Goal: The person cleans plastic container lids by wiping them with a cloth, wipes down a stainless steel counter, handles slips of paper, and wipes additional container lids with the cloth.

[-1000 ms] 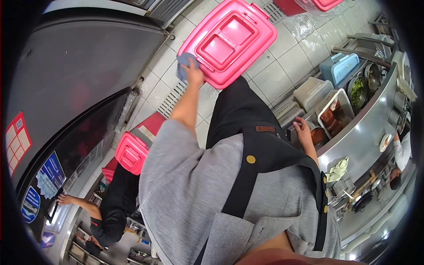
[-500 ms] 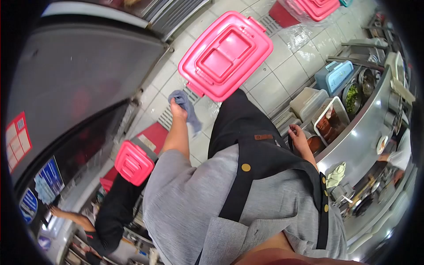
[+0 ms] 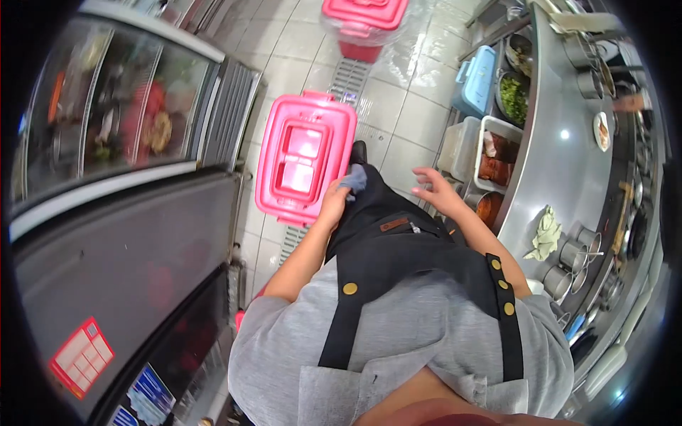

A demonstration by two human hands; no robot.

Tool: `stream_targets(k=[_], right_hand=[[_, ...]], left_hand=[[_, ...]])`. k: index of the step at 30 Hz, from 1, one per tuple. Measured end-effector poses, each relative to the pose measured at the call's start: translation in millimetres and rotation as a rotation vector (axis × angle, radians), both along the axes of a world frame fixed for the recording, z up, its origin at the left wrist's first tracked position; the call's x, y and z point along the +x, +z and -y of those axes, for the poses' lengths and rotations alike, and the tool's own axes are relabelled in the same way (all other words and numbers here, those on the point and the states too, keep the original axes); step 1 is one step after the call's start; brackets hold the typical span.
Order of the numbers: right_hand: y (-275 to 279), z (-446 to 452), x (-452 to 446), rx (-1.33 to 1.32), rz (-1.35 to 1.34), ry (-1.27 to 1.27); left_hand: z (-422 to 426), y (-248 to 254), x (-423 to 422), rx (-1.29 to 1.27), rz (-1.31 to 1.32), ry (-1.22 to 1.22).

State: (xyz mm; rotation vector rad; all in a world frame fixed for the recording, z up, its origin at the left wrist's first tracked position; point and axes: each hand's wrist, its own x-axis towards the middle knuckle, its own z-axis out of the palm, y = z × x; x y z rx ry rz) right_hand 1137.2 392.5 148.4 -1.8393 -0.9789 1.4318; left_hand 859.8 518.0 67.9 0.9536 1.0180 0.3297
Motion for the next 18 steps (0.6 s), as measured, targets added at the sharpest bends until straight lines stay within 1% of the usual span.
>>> stream_targets(k=[1,2,4,5,6,7,8,9,10,11,12,13,14,15,16,17,18], right_hand=[[13.6,-21.7,1.4,0.154,0.121,0.076],[27.4,-45.4,6.4,0.307,0.25,0.156],[51.6,-93.3,19.1,0.504,0.369,0.244],[62.3,-114.4,23.0,0.558,0.408,0.199],[62.3,-131.0,32.3,0.564,0.417,0.185],[59.8,-149.3,44.6,0.494,0.314,0.156],[58.4,-168.9,59.8,0.424,0.213,0.128],[59.5,-183.9,74.3,0.544,0.315,0.021],[63.5,-195.3,93.6,0.53,0.321,0.009],[69.6,-207.2,117.7,0.476,0.34,0.015],[76.6,-219.1,139.8,0.424,0.357,0.02],[86.4,-228.5,156.7,0.515,0.428,0.051],[93.8,-236.5,170.8,0.505,0.427,0.041],[99.6,-244.7,184.4,0.395,0.288,0.04],[101.8,-252.0,197.4,0.284,0.146,0.038],[89.3,-257.7,209.6,0.186,-0.067,0.022],[95.0,-265.7,216.5,0.179,-0.073,0.015]], left_hand=[[-13.8,12.8,21.0,0.254,-0.061,-0.087],[-29.4,56.8,40.3,1.029,-0.456,-0.407],[-66.1,101.4,86.9,1.087,-0.249,-0.433],[-81.7,115.9,110.4,1.105,-0.237,-0.441],[-95.2,127.8,132.9,0.986,-0.156,-0.43],[-112.8,137.8,153.8,0.865,-0.078,-0.417],[-135.4,144.8,174.4,0.876,-0.068,-0.424],[-155.6,150.5,193.9,0.934,-0.042,-0.405],[-172.6,163.5,213.6,0.984,-0.012,-0.387],[-193.0,179.9,228.2,0.744,-0.115,-0.447],[-216.6,183.1,240.6,0.72,-0.134,-0.479],[-244.7,191.9,252.0,0.689,-0.127,-0.65],[-272.9,203.7,266.3,0.656,-0.121,-0.819],[-296.6,214.3,281.8,0.65,-0.119,-0.829],[-317.7,224.4,297.3,0.502,-0.068,-0.919],[-336.4,232.2,313.9,0.35,-0.016,-1.004],[-351.6,238.3,331.1,0.341,-0.017,-1.011]])
